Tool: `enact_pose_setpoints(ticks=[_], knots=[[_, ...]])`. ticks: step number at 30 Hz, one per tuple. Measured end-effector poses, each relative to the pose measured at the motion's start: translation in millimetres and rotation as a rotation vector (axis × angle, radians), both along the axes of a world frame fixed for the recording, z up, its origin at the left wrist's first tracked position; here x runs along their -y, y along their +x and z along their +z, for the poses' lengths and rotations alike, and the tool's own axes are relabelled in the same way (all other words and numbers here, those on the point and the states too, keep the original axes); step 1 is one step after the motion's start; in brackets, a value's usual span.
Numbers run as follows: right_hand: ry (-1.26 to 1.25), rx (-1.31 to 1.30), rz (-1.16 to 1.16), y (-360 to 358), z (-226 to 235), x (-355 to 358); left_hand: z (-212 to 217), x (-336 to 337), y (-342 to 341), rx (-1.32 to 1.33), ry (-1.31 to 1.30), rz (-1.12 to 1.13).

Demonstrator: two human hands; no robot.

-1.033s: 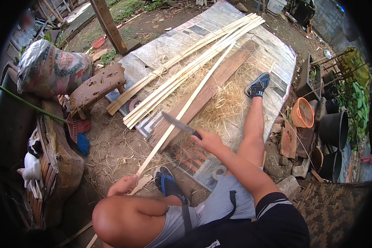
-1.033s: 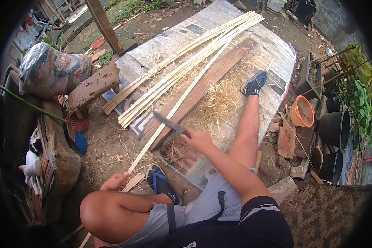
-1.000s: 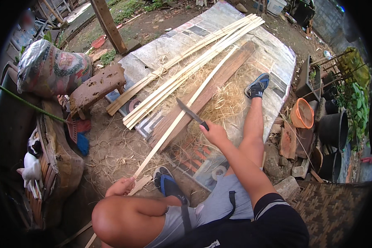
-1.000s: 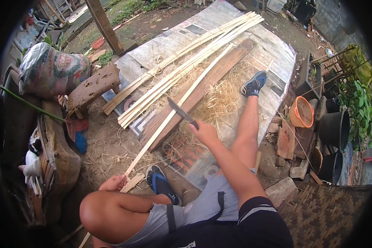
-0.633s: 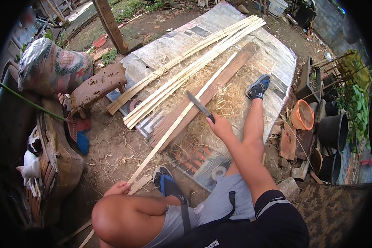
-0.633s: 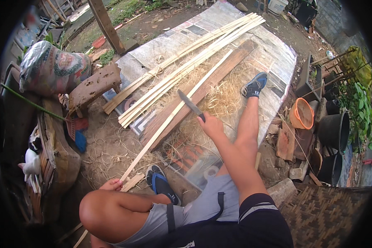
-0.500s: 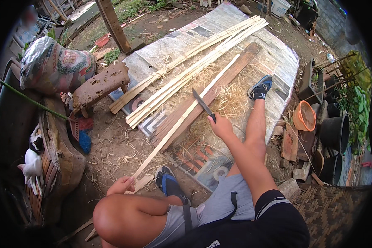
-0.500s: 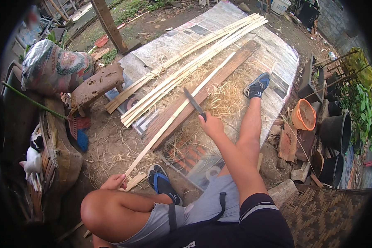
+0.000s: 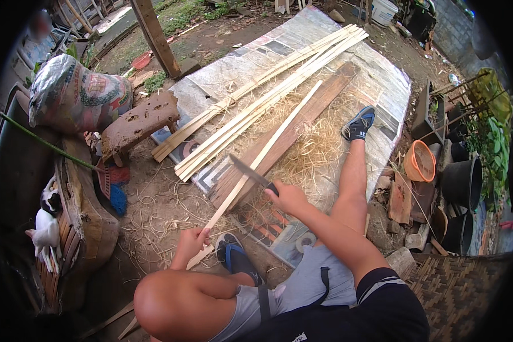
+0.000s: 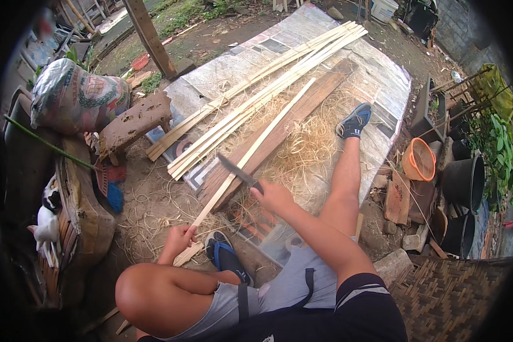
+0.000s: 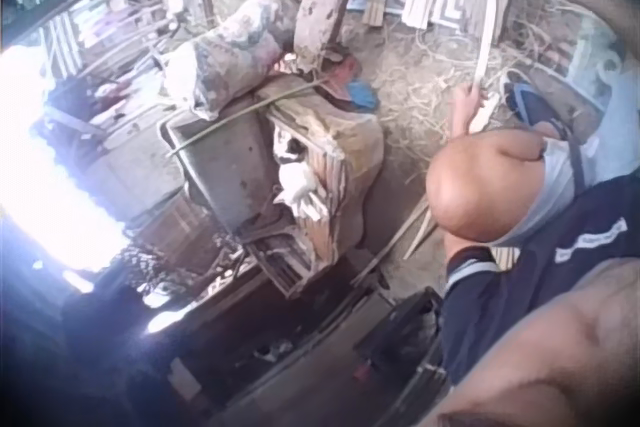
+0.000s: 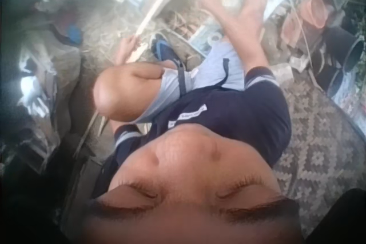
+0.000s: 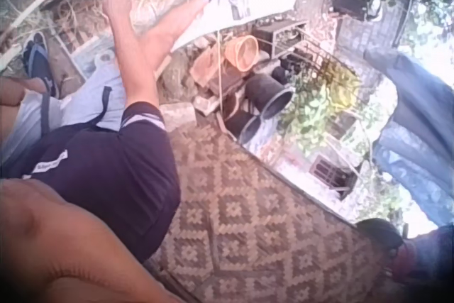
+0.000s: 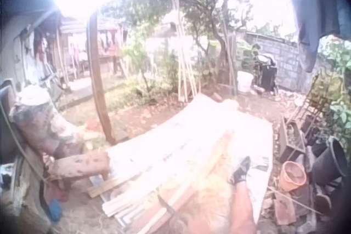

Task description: The person sits on the ground and uses a knife to shave thin strips of wood, repeatedly scraping the blade along the length of each strip to smooth or thin it. The person handles multiple strips one at a time, placing finished pieces aside on a tarp.

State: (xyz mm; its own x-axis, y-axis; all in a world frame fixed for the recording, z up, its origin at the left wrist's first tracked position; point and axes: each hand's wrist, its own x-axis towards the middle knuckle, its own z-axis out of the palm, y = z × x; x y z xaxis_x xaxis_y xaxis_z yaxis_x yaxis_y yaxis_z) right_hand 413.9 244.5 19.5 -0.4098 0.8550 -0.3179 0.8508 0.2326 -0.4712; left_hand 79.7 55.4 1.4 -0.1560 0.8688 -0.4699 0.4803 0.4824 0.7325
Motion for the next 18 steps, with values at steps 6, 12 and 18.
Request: enact_pose_setpoints(ticks=[6,12,18], knots=[[0.111,-0.048,0.180,-5.3,-9.1,31.6,10.2,7.0,35.0,-0.758,0.317,-0.121],[0.164,0.073,0.334,-3.1,7.4,31.0,5.4,31.0,17.3,-0.582,0.265,-0.089],[0.255,0.145,-0.238,64.9,-23.9,-66.8,27.0,69.0,-31.8,-0.329,-0.086,0.014]])
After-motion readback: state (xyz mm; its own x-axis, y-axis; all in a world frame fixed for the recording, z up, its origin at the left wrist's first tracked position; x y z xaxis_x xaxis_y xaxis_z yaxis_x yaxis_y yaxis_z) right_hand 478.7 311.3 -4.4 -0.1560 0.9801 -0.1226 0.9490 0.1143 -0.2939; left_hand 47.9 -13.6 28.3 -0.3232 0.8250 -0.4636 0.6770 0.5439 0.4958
